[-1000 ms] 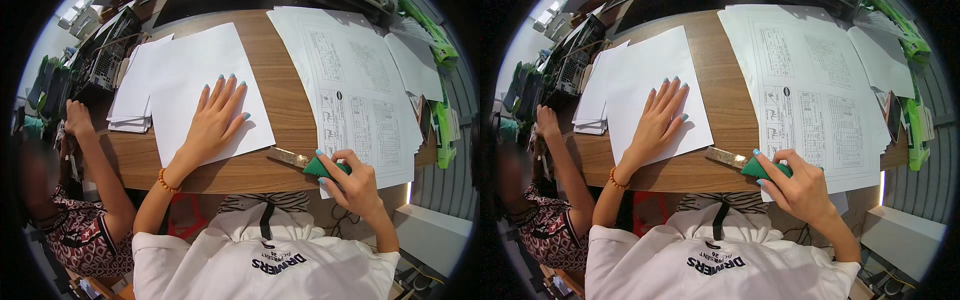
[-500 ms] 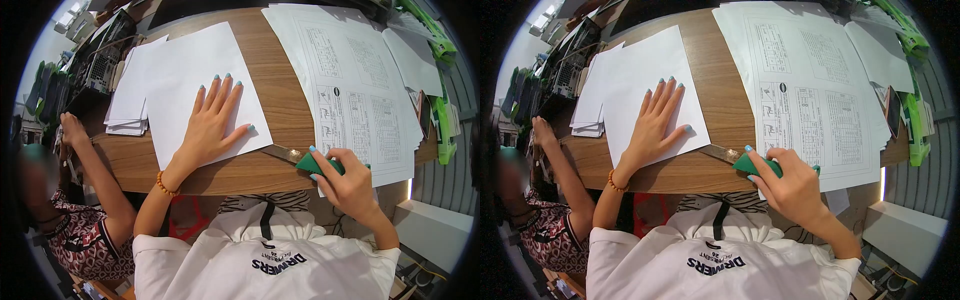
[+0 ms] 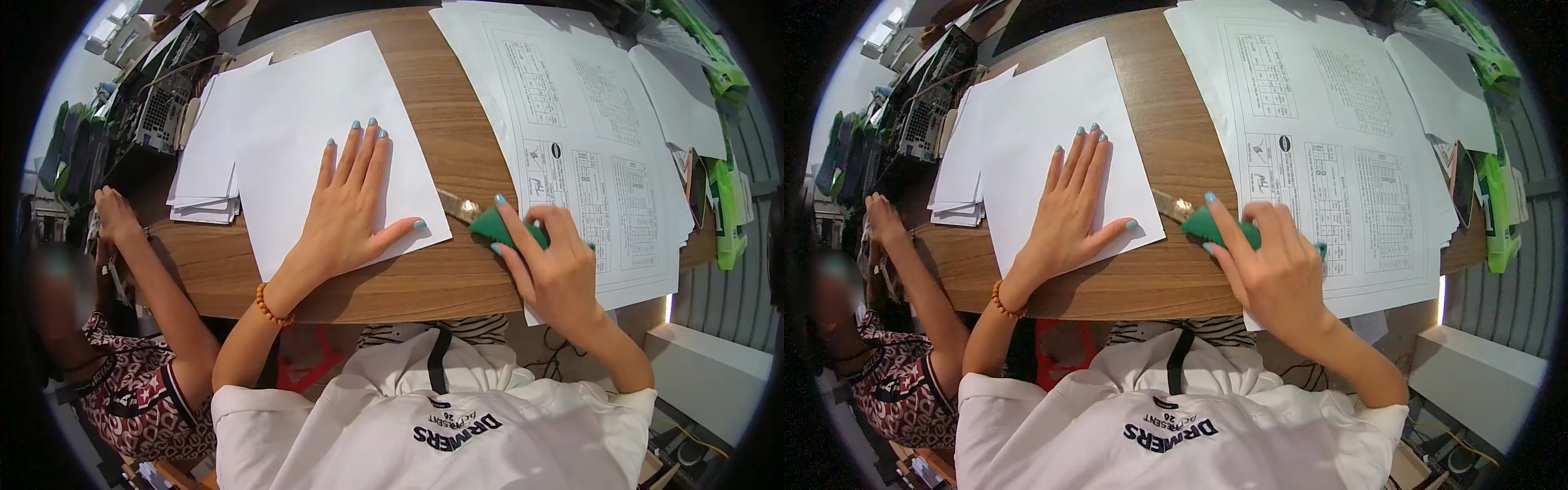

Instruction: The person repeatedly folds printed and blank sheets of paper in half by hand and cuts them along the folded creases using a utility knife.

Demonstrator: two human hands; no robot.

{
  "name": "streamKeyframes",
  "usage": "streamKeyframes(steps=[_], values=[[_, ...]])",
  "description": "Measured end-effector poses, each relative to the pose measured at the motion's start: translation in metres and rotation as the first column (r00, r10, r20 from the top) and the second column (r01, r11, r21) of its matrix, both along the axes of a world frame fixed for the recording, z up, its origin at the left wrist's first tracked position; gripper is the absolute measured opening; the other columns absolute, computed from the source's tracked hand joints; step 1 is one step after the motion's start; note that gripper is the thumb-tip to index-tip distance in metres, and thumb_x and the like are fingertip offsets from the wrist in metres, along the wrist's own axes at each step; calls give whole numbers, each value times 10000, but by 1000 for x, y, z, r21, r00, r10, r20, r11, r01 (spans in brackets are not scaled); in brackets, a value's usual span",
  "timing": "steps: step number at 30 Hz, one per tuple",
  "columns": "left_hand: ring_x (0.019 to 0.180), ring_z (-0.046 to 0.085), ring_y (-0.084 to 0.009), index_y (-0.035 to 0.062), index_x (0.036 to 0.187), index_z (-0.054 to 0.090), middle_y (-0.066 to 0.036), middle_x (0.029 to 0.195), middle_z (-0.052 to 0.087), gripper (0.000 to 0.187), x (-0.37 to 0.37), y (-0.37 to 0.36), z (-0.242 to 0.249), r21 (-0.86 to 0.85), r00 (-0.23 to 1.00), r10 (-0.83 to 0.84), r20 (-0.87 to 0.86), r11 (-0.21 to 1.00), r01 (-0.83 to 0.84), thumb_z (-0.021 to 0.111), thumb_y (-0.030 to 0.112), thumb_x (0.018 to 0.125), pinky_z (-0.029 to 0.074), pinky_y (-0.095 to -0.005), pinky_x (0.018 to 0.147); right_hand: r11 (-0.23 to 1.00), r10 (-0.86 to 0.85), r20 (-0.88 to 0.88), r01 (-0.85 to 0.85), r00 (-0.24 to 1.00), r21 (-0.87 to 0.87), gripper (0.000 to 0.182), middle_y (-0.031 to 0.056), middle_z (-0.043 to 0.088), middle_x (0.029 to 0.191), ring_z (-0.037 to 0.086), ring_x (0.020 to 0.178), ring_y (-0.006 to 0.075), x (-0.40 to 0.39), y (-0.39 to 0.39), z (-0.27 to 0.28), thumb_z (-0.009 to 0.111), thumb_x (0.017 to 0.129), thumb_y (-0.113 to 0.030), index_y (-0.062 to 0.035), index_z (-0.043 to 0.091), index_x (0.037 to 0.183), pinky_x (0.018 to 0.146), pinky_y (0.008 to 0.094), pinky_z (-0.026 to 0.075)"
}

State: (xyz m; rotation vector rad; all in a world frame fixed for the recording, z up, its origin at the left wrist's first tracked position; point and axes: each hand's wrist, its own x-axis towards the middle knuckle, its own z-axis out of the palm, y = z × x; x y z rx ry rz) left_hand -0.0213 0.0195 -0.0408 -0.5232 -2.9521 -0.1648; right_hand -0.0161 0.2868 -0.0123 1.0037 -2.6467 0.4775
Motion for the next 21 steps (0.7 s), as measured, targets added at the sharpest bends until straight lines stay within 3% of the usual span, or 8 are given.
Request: streamKeyframes(steps=[1,11,17,21], values=[[1391,155,-379,-88,1379,279,-261,1469,222,909,0,-1,-1,24,1000,-16,-23,1000,16,491,605,832,90,-511,1120,1000,-3,-18,3,1000,-4,452,92,510,882,525,731,208,-7,-4,-1,712,746,-171,-74,608,1174,520,303,460],[1372,190,-403,-102,1359,298,-275,1444,259,901,0,0,1,50,998,-27,-54,998,30,524,583,819,139,-540,1097,1000,16,-212,-15,977,3,389,83,528,888,558,810,201,-106,-56,-14,650,822,-246,-101,607,1180,561,289,507],[1356,214,-421,-112,1344,319,-279,1434,275,893,0,0,0,77,997,-41,-64,996,46,515,587,823,153,-548,1087,1000,-23,-324,20,946,-12,357,102,552,900,597,816,234,-191,-110,-26,574,881,-279,-121,600,1200,596,331,527],[1356,217,-421,-116,1346,313,-281,1434,275,897,0,-1,0,90,997,-46,-63,995,52,506,592,829,155,-547,1087,990,-142,-315,128,939,-63,350,131,566,924,607,859,286,-238,-137,-29,551,888,-308,-118,609,1176,657,391,531]])
